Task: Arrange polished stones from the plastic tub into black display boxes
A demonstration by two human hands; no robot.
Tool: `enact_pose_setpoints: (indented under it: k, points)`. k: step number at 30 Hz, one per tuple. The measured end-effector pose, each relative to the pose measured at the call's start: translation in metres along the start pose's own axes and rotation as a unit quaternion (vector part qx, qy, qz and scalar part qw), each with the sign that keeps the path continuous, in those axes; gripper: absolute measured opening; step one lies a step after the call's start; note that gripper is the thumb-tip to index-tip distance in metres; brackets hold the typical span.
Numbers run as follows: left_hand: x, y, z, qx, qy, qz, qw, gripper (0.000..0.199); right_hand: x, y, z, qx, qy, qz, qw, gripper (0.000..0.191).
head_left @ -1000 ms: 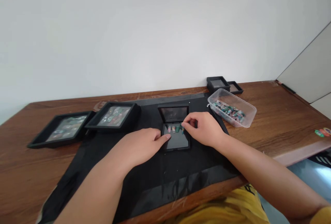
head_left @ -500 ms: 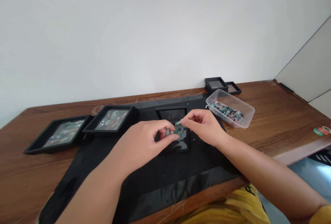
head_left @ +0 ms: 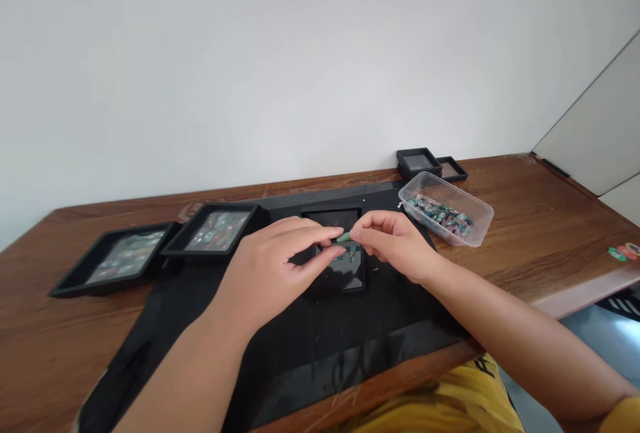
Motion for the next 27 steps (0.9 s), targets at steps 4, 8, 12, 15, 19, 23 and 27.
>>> enact_pose_setpoints:
  k: [4,8,12,15,19,23,27]
  points:
    - [0.0010,0.0039,-0.0050,-0.010,-0.050,-0.002,0.999,0.008,0.0000,-0.0013,0.0047,-0.022,0.025,0.022,0.999,0.037]
    - [0.0030,0.0047,-0.0088,0.031,-0.053,-0.003,0.998,0.005,-0.0005,-0.0028,0.0070,-0.037,0.029,0.051,0.998,0.036]
    - [0.0028,0.0030,-0.0094,0.076,-0.051,0.015,0.996,0.013,-0.0005,-0.0031,0.0060,-0.042,0.024,0.088,0.995,0.037]
    - [0.0008,0.0020,-0.0091,0.061,-0.056,0.019,0.996,0.015,-0.0012,-0.0033,0.0051,-0.035,0.025,0.107,0.993,0.042]
    - [-0.0021,0.0012,-0.0070,0.038,-0.062,0.022,0.997,0.014,-0.0021,-0.0035,0.0052,-0.023,0.030,0.118,0.992,0.043]
    - [-0.0022,0.0014,-0.0060,0.018,-0.068,0.017,0.997,0.013,-0.0026,-0.0041,0.0069,-0.022,0.032,0.119,0.992,0.044]
    - [-0.0002,0.0029,-0.0081,0.015,-0.059,0.008,0.998,0.011,-0.0029,-0.0050,0.0087,-0.029,0.038,0.117,0.992,0.042]
Point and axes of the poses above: each hand's wrist, its own y-axis towards the middle knuckle, its own x-axis out of the back of the hand, z = x × y, the point moved 1 cm from there along y, towards the middle knuckle, and after that the axes turned 5 degrees about x, right-handed, at the moved point
